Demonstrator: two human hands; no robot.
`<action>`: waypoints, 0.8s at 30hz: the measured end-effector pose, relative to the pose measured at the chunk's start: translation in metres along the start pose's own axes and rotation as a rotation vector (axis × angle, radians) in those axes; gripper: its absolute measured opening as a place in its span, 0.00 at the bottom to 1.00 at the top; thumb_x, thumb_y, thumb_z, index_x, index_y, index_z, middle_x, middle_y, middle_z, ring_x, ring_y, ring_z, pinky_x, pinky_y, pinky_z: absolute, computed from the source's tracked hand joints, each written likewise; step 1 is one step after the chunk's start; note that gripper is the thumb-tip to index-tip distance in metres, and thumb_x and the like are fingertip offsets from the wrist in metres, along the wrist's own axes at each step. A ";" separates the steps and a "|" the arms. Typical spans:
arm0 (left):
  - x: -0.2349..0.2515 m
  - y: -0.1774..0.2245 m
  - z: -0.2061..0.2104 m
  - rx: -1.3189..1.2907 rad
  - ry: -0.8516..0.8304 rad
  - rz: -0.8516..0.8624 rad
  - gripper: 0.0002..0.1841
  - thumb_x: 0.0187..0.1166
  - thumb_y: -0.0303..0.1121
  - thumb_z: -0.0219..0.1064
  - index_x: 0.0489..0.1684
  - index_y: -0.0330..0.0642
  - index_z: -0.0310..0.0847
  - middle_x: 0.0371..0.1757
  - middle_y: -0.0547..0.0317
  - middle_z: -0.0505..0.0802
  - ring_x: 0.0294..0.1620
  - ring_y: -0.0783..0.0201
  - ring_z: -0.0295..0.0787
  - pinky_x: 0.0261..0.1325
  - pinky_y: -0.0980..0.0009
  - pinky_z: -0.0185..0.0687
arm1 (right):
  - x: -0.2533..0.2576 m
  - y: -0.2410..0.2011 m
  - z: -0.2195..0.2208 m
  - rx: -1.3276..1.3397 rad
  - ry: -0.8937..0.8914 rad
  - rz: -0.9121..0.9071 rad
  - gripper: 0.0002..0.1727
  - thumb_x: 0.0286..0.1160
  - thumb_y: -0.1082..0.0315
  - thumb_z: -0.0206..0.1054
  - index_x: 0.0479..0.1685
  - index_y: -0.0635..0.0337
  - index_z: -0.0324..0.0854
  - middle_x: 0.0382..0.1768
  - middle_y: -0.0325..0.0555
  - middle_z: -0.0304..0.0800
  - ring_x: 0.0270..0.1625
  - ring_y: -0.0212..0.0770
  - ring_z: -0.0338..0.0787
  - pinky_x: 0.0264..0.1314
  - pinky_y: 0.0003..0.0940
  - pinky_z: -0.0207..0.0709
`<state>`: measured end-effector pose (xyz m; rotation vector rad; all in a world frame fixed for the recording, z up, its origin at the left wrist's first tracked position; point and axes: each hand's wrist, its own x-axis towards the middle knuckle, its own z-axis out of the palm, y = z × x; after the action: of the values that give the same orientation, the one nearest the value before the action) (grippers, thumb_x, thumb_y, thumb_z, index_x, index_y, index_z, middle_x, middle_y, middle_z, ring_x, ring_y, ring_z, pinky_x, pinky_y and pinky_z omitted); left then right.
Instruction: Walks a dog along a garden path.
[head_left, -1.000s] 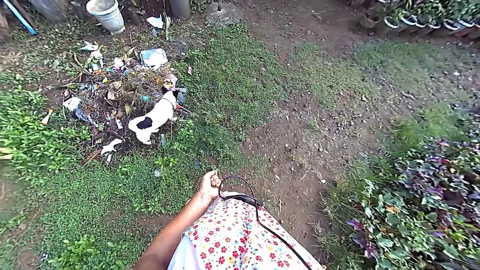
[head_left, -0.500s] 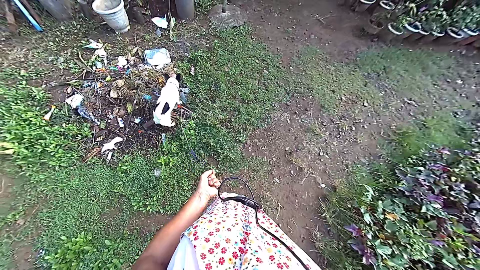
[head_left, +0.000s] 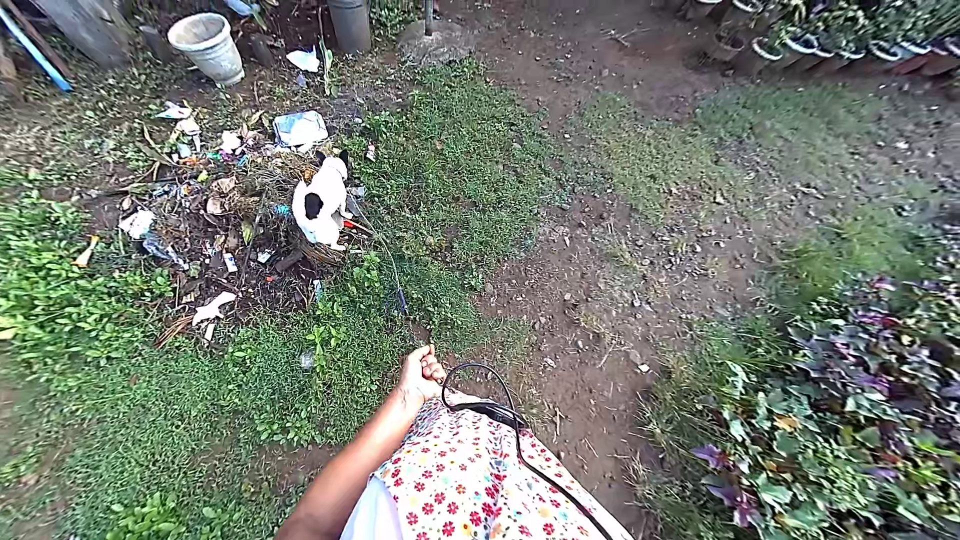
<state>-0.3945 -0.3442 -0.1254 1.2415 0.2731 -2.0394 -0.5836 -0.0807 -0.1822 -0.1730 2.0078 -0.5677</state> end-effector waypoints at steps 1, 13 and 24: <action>0.003 0.000 0.004 -0.002 -0.001 0.002 0.17 0.92 0.34 0.42 0.26 0.48 0.64 0.06 0.72 0.61 0.01 0.77 0.56 0.06 0.83 0.57 | -0.030 -0.037 -0.006 0.011 -0.034 0.096 0.14 0.88 0.77 0.56 0.60 0.81 0.78 0.52 0.69 0.87 0.49 0.44 0.85 0.57 0.35 0.77; 0.080 0.024 0.096 0.031 -0.001 -0.026 0.18 0.92 0.34 0.42 0.25 0.48 0.64 0.05 0.71 0.62 0.02 0.76 0.56 0.06 0.83 0.57 | -0.004 -0.100 -0.004 0.631 0.232 0.256 0.21 0.94 0.69 0.44 0.73 0.75 0.70 0.60 0.60 0.85 0.55 0.37 0.88 0.62 0.30 0.80; 0.142 0.095 0.204 0.033 0.033 -0.001 0.16 0.92 0.35 0.43 0.26 0.49 0.63 0.07 0.73 0.61 0.02 0.77 0.55 0.07 0.83 0.56 | 0.185 -0.213 -0.030 0.088 0.069 0.064 0.15 0.90 0.72 0.56 0.63 0.76 0.76 0.30 0.49 0.81 0.25 0.31 0.78 0.31 0.28 0.75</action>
<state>-0.5097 -0.5838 -0.1232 1.2959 0.2561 -2.0330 -0.7249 -0.3238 -0.2200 -0.0361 2.0433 -0.6269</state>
